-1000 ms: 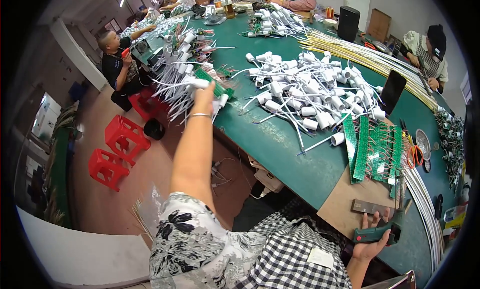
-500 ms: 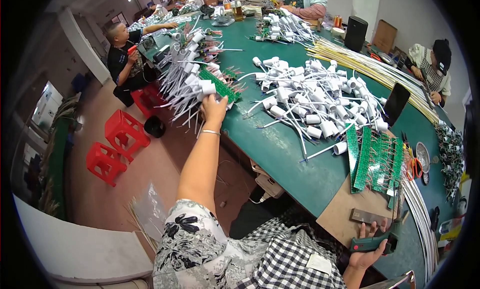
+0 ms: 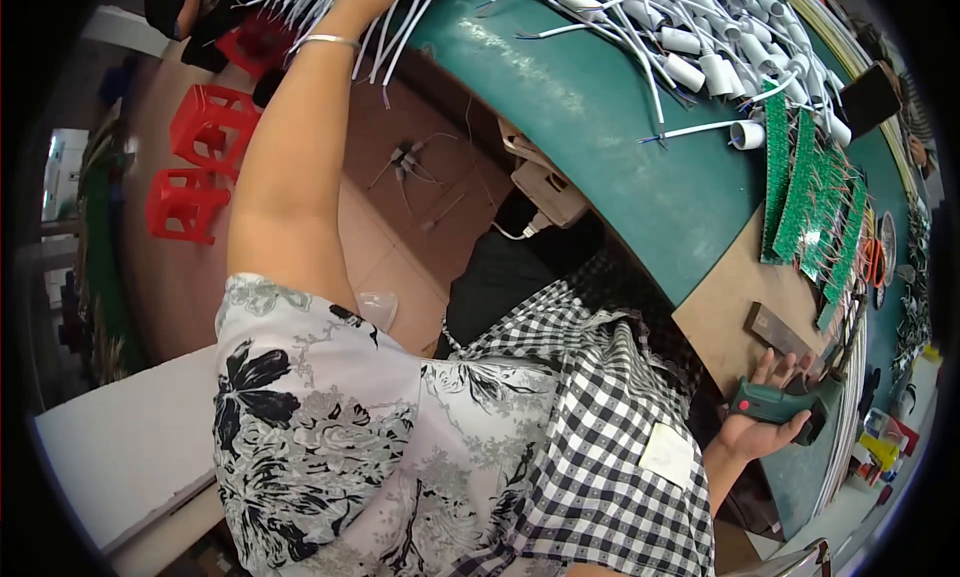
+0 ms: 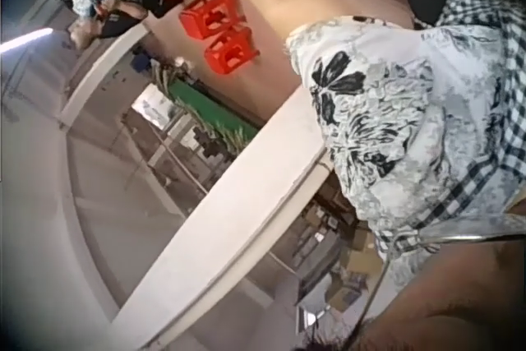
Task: The person solders electrical components and wires onto green circuit boards using a soldering iron.
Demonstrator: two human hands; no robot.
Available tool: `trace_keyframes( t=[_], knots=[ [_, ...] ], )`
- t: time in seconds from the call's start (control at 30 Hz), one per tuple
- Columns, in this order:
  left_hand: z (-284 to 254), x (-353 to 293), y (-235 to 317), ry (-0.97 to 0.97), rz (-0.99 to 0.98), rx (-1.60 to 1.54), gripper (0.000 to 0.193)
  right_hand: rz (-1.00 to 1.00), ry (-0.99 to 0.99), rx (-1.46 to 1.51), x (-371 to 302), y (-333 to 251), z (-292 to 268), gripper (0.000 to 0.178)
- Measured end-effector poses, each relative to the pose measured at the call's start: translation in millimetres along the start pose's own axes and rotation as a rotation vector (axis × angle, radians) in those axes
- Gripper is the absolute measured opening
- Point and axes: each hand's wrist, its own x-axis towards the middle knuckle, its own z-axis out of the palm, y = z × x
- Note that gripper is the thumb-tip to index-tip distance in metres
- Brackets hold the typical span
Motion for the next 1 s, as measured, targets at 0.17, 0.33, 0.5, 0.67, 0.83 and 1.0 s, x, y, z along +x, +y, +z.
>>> trace_keyframes(
  t=[0.17,0.33,0.5,0.67,0.83,1.0],
  knots=[
    [-65,-97,-33,-0.047,-0.152,-0.239,0.035,0.04,-0.104,0.014,1,7,6,0.063],
    [-85,-159,-38,-0.095,-0.46,-0.428,0.03,-0.026,-0.036,-0.025,1,8,2,0.06],
    [-35,-187,-85,0.187,0.061,0.291,0.018,0.148,-0.277,0.109,13,2,-13,0.057],
    [41,-215,-47,0.186,-0.508,-0.546,0.028,0.034,-0.092,-0.136,11,4,-15,0.054],
    [42,-252,-75,0.417,-0.718,-0.537,0.035,0.033,-0.068,-0.133,11,-5,-42,0.059],
    [73,-320,-93,0.3,-0.956,-0.503,0.028,-0.043,0.378,-0.292,34,-1,-70,0.068]
  ],
)
